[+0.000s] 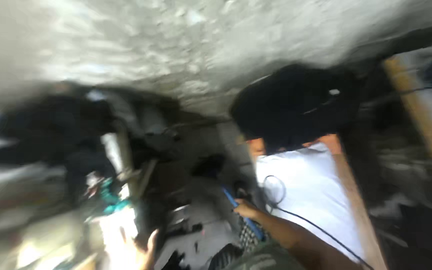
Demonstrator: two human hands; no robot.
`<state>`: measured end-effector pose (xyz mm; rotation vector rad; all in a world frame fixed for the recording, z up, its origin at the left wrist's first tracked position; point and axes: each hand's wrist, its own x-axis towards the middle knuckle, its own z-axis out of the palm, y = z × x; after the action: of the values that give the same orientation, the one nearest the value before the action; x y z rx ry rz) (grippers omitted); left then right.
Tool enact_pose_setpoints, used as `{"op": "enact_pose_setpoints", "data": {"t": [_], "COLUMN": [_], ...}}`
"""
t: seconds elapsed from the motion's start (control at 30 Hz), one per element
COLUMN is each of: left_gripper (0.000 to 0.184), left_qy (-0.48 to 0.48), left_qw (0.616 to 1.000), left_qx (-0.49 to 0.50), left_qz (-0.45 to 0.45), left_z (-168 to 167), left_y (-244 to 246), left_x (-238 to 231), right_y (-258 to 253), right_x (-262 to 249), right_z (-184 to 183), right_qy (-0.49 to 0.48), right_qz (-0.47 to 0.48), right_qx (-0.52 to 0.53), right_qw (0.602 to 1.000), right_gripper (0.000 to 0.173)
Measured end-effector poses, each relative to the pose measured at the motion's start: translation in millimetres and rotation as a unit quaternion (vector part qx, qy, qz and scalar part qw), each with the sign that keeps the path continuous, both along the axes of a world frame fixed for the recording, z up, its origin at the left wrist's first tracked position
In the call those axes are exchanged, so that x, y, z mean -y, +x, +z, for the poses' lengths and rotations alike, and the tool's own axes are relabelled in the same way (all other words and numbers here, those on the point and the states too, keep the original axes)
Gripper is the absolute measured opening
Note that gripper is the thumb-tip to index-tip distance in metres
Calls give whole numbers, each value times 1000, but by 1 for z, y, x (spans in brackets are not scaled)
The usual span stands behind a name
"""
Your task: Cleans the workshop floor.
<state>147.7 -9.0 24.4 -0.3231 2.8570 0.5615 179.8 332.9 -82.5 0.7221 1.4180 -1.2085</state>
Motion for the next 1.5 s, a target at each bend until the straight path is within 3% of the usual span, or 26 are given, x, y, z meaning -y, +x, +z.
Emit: {"op": "enact_pose_setpoints", "data": {"t": [0.13, 0.27, 0.43, 0.57, 0.67, 0.77, 0.87, 0.97, 1.17, 1.3, 1.4, 1.5], "left_gripper": [103, 101, 101, 101, 100, 99, 98, 98, 96, 98, 96, 98], "left_qy": [-53, -62, -69, -67, -57, -54, -61, -53, -75, -92, -90, -84], "left_qw": [991, 990, 988, 985, 986, 985, 982, 984, 983, 983, 982, 982], "left_qx": [-109, -111, -128, -145, -142, -157, -168, -158, -153, -142, -149, -150], "left_qz": [-62, -58, -59, -63, -59, -57, -64, -61, -65, -69, -72, -72], "left_z": [-21, -24, -30, -33, -34, -36, -39, -38, -36, -36, -38, -40], "left_y": [-4, -1, 1, -1, -1, -1, -1, -2, -2, -2, 0, 1], "left_x": [15, 20, 25, 24, 23, 23, 24, 22, 22, 22, 24, 25], "right_y": [49, 76, 72, 41, 6, -16, -40, -77, -168, -158, -109, -76], "right_x": [44, 73, 66, 17, -17, -27, -25, -23, -27, -19, -18, -57], "right_z": [-27, -20, -13, 17, 62, 105, 125, 110, 20, -20, -2, 59], "right_qy": [-5, -64, -97, -113, -85, -37, 32, 95, 162, 141, 106, 56], "right_qz": [132, 191, 235, 194, 115, 52, 14, -24, -107, -16, 63, 128], "right_qx": [91, 181, 228, 188, 146, 43, -50, -105, -106, -43, 7, 29], "right_qw": [987, 963, 940, 956, 979, 997, 998, 990, 975, 989, 992, 990], "right_gripper": [44, 45, 17, 20, 44, 53, 57, 56, 51, 43, 47, 51]}}
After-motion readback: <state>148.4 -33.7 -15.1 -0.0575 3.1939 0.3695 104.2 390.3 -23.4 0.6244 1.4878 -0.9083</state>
